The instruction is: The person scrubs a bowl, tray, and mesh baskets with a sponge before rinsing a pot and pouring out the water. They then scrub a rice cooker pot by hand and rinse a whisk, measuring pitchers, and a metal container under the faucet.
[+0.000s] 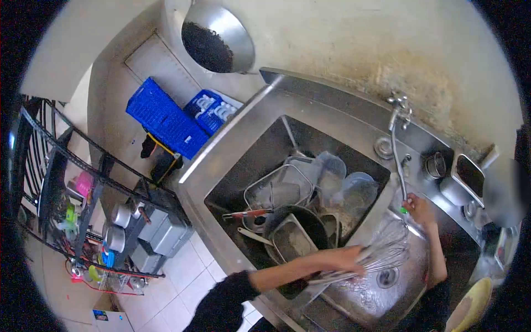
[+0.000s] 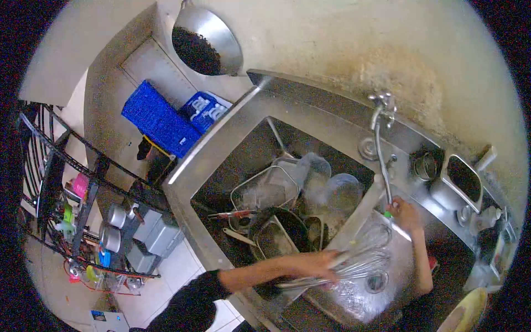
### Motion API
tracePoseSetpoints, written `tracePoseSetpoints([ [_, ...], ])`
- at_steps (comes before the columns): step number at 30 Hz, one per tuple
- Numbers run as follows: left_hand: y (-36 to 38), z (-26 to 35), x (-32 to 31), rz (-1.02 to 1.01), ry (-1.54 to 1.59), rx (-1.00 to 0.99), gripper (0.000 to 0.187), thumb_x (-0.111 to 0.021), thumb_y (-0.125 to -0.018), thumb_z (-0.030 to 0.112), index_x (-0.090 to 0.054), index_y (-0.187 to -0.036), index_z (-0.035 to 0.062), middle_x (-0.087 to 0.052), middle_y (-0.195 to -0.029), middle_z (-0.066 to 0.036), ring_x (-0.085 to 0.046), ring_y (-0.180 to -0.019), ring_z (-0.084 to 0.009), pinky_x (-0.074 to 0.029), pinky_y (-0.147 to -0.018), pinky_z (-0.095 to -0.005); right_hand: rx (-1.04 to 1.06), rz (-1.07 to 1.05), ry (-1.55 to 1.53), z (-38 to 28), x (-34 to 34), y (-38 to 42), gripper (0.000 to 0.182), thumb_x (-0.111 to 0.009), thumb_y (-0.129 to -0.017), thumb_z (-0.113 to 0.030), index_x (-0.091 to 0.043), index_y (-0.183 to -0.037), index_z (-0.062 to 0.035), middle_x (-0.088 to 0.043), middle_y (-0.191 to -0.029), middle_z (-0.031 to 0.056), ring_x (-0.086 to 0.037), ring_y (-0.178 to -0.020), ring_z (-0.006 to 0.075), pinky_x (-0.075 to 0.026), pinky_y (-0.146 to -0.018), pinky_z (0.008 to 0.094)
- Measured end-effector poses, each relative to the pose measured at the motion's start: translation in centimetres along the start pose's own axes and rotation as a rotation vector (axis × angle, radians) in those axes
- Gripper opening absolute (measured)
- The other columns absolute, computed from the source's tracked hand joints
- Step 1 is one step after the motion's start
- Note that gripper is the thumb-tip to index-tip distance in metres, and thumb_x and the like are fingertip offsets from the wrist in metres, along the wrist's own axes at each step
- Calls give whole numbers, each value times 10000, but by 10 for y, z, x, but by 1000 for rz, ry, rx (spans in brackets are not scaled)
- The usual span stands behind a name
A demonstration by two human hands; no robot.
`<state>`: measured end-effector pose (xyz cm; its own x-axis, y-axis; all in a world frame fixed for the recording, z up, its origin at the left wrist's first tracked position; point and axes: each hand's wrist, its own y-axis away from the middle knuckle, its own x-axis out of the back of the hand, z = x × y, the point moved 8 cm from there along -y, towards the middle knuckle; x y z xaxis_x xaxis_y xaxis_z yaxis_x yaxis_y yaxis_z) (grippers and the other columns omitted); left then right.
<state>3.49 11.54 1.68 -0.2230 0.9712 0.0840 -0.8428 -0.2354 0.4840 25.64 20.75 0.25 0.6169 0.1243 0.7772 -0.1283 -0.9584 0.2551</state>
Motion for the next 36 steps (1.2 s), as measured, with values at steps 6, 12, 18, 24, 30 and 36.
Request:
tracePoseSetpoints([
  [6, 260, -11, 212, 858, -613, 185, 613, -650, -707, 198, -370, -1234, 61, -405, -1213, -229, -413, -1119, -309, -337, -916, -377, -69, 780, -153, -29, 7, 85, 201, -591, -731, -72, -536, -924, -73, -564, -723, 130, -568, -710, 249, -447, -605, 359],
  [12, 340, -137, 389, 1424, -803, 279, 588, -579, -705, 65, -322, -1233, 64, -554, -955, -222, -539, -859, -396, -441, -712, -424, -33, 338, -408, -133, -98, 71, 128, -580, -698, -37, -588, -823, -63, -594, -777, 130, -584, -712, 201, -466, -626, 316],
  [18, 266, -166, 500, 1508, -1005, 295, 608, -564, -697, 45, -309, -1243, 131, -540, -937, -200, -534, -856, -355, -432, -678, -450, -236, 163, 546, -95, -174, -62, 190, -603, -679, -163, -611, -849, -79, -613, -818, 123, -586, -823, 274, -478, -714, 360],
  [24, 253, -180, 509, 1613, -1045, 97, 488, -496, -827, 312, -327, -1247, 131, -515, -973, -233, -501, -848, -406, -401, -695, -457, -32, 70, 683, -135, -152, -57, 75, -557, -707, -130, -628, -730, -121, -624, -725, 101, -623, -705, 251, -501, -620, 346],
  [30, 240, -189, 499, 1440, -1197, 384, 562, -478, -831, 182, -227, -1324, 278, -378, -1243, -143, -440, -1037, -348, -365, -858, -444, 153, 204, 472, -234, -2, 61, 117, -546, -687, -94, -557, -803, -92, -576, -682, 106, -582, -662, 272, -456, -569, 368],
  [36, 245, -190, 480, 1369, -1234, 670, 557, -420, -847, 206, -178, -1322, 364, -251, -1355, -88, -332, -1161, -363, -345, -881, -524, -71, 176, 452, -216, 95, 220, 125, -564, -646, -119, -608, -763, -116, -599, -707, 55, -582, -677, 234, -454, -608, 337],
])
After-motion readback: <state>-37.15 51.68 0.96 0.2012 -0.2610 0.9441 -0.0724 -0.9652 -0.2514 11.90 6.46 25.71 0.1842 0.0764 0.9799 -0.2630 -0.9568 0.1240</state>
